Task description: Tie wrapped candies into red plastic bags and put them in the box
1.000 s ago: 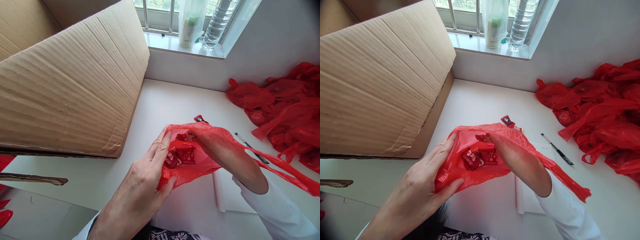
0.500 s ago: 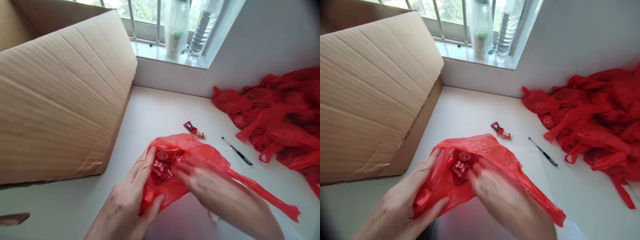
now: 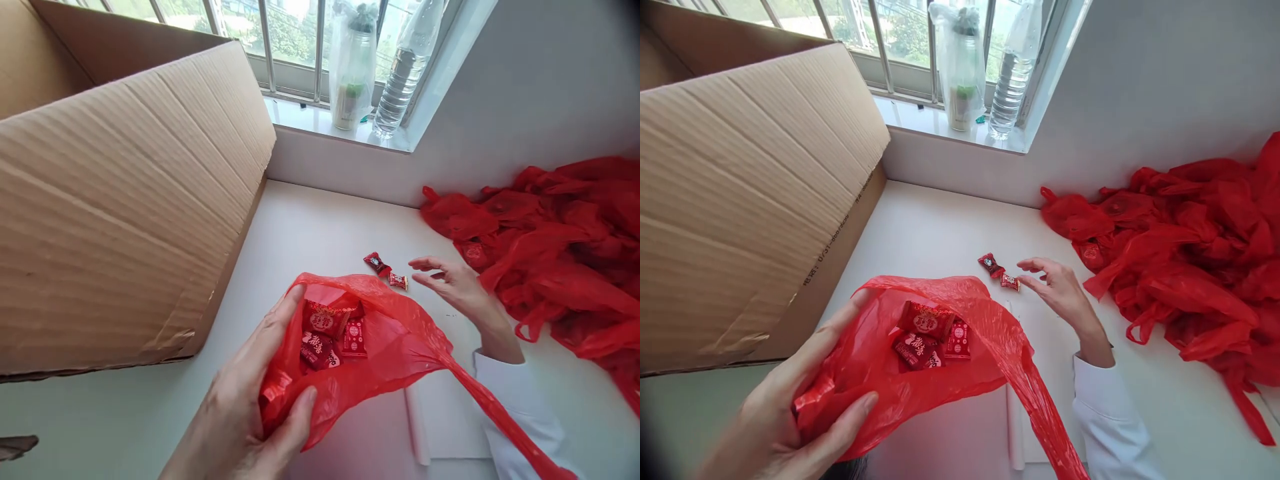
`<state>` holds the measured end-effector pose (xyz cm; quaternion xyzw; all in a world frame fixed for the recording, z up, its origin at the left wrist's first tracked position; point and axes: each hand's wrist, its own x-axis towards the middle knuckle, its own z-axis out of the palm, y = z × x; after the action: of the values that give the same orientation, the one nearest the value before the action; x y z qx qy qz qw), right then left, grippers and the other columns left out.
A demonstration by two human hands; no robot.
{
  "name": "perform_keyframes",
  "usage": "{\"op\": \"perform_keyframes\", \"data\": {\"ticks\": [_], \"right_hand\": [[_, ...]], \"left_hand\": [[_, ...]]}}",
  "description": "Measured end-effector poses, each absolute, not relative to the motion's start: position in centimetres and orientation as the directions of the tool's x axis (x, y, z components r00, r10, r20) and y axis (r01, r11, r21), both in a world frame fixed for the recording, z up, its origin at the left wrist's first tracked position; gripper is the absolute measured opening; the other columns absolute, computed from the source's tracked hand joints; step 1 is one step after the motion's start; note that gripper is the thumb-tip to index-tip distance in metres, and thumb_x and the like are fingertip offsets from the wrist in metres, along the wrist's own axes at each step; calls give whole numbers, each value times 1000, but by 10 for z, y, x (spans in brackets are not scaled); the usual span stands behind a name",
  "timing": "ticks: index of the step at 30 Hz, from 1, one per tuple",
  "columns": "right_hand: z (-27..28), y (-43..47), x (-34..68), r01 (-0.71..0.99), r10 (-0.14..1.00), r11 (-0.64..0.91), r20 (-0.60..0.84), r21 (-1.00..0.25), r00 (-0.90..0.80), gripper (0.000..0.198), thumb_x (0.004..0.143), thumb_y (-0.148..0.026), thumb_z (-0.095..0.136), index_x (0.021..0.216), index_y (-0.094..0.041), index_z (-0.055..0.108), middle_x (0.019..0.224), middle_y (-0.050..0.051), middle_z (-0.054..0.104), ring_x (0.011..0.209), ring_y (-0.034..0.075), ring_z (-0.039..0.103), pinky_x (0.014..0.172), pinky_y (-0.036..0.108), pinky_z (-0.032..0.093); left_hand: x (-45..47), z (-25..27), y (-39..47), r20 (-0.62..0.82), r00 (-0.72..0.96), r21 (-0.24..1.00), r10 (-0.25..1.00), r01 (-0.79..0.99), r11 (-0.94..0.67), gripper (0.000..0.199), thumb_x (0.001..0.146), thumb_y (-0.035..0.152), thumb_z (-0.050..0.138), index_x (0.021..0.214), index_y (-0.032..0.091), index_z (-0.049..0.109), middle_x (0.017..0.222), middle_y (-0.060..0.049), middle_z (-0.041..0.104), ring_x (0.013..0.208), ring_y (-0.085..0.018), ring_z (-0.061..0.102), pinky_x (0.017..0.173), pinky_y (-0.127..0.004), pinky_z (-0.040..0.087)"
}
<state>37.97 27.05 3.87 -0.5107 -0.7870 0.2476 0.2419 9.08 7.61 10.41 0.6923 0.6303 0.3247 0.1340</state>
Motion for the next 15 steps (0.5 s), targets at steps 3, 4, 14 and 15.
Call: {"op": "perform_keyframes", "data": {"ticks": [3,4,14,15], "right_hand": [[1,286,366,709,907,401,141,-580,-397,38,86,-49,57,110,-21,68,113,10,69,105,29,63,88,45,51],[-7,287,364,721,905,407,145,-561,-399,41,86,-49,57,113,-20,66,115,11,67,108,30,61,91,47,48],[-15,293,345,796,933,357,140,-489,-333,58,86,-58,53,130,-19,56,122,15,62,109,34,56,91,46,44],[-16,294,340,794,932,359,138,-490,-335,55,86,-56,54,127,-19,58,118,15,63,108,34,56,90,46,44]], "left_hand": [[97,110,73,257,21,604,966,777,-178,73,87,17,51,152,32,22,154,3,39,138,-16,43,110,-27,40],[98,112,71,237,30,611,971,773,-173,74,86,16,50,152,31,20,155,3,36,140,-17,40,111,-27,39],[104,112,56,139,67,619,988,773,-140,85,82,13,53,154,30,12,157,1,33,132,-22,51,113,-32,42],[104,111,56,138,69,617,988,774,-140,85,82,13,53,154,30,11,156,0,35,131,-23,53,112,-34,44]]}}
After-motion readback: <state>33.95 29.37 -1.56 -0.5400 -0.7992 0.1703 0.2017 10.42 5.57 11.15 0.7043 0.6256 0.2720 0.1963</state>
